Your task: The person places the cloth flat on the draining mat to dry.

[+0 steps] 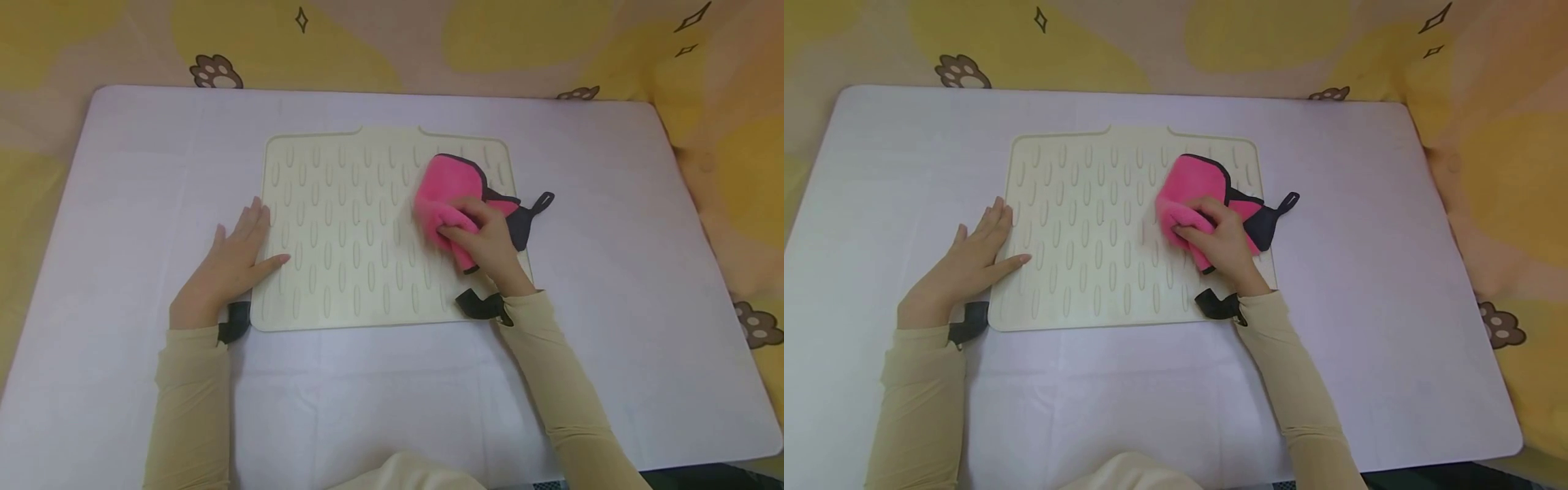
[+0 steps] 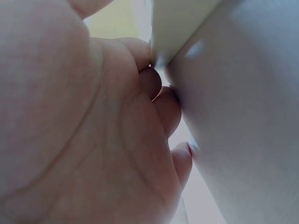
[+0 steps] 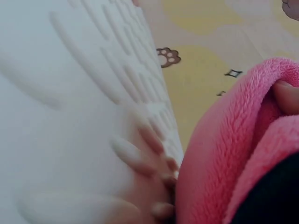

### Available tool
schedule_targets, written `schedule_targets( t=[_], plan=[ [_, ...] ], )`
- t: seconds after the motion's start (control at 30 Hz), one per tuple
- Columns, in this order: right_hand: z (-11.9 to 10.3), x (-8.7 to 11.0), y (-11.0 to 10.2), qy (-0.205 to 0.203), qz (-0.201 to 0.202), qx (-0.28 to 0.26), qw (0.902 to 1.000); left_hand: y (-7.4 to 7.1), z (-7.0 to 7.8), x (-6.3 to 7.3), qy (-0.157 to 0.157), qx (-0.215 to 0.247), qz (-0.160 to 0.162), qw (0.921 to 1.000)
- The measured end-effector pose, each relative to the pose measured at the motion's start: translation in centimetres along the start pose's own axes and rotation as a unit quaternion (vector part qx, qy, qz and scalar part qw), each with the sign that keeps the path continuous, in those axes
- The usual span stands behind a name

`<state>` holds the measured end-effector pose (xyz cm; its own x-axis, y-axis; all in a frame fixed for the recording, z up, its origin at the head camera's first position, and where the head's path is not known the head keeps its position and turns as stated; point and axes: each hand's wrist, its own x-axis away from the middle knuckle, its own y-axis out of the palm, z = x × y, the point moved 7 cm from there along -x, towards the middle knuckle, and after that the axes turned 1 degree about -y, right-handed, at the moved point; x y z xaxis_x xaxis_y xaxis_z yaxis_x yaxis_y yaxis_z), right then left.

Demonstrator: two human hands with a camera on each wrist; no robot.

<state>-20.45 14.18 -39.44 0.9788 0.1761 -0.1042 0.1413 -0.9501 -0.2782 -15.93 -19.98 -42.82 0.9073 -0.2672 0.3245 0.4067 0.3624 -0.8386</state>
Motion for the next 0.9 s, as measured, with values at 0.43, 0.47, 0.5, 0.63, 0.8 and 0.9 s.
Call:
schedule_targets(
  t=[0.43,0.47,0.5,0.63,0.8,0.9],
  plan=[
    [0.0,0.7,2.3,-0.016,-0.008,-0.015,0.9997,0.0,0.1,-0.1,0.004,0.008,0.003,1.0000],
    [0.0,0.7,2.4,-0.015,-0.009,-0.015,0.9997,0.0,0.1,-0.1,0.004,0.009,0.004,0.9999],
    [0.0,0.7,2.4,-0.014,-0.011,-0.013,0.9998,0.0,0.1,-0.1,0.005,0.010,0.004,0.9999],
    [0.1,0.7,2.5,-0.013,-0.014,-0.009,0.9998,-0.1,0.1,0.0,0.006,0.011,0.004,0.9999],
    [0.0,0.8,2.6,-0.011,-0.016,-0.009,0.9998,-0.2,0.2,0.0,0.006,0.011,0.006,0.9999],
    [-0.1,0.8,2.7,-0.011,-0.017,-0.011,0.9997,-0.1,0.2,-0.1,0.004,0.012,0.006,0.9999]
  ],
)
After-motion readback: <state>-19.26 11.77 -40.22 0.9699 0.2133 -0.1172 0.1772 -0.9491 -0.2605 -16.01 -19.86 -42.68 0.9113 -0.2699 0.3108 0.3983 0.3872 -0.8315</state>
